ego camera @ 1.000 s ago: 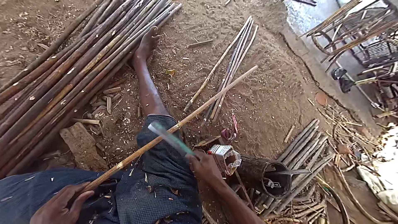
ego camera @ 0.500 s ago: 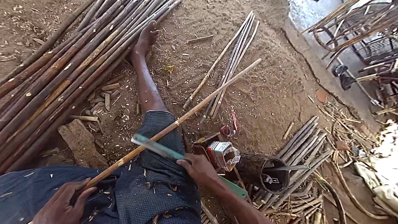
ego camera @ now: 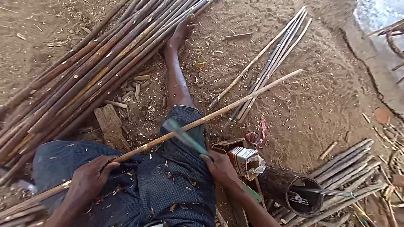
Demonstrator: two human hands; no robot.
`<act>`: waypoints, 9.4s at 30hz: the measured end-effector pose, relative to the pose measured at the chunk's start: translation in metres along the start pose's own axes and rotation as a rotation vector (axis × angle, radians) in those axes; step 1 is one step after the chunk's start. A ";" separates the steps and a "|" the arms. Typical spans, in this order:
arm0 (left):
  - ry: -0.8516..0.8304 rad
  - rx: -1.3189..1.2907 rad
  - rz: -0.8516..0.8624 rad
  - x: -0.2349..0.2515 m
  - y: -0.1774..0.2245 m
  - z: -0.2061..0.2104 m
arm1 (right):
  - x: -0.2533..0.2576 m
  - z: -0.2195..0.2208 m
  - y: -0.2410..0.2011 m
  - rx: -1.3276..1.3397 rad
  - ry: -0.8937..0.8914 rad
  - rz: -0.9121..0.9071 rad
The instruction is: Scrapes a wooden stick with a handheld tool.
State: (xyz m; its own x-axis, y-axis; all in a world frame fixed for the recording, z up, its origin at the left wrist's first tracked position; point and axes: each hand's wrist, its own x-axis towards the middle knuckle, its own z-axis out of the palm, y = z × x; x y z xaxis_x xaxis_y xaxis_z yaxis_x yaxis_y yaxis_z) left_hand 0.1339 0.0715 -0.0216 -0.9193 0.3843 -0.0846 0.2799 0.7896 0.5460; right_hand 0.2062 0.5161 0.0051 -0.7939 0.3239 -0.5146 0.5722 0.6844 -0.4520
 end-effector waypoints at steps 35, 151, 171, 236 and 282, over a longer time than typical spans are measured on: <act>-0.343 -0.230 -0.043 0.035 -0.016 -0.013 | 0.016 -0.008 0.019 0.278 0.263 0.189; -0.012 -0.116 0.014 0.015 0.022 0.002 | 0.017 -0.014 0.013 0.287 0.266 0.254; -0.031 -0.011 0.019 0.018 0.026 -0.003 | -0.010 -0.005 0.008 0.070 0.026 0.125; -0.367 -0.124 -0.009 0.053 -0.009 -0.001 | 0.008 -0.007 0.023 0.295 0.209 0.176; -0.794 -0.623 -0.254 0.091 -0.011 -0.026 | 0.014 0.005 0.016 0.125 0.114 0.005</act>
State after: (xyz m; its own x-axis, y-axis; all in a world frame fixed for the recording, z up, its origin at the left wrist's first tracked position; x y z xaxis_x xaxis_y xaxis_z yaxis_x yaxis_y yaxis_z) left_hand 0.0403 0.0859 -0.0137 -0.4216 0.6236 -0.6583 -0.2968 0.5911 0.7500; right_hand 0.2051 0.5285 -0.0129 -0.8053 0.4035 -0.4344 0.5914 0.5987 -0.5402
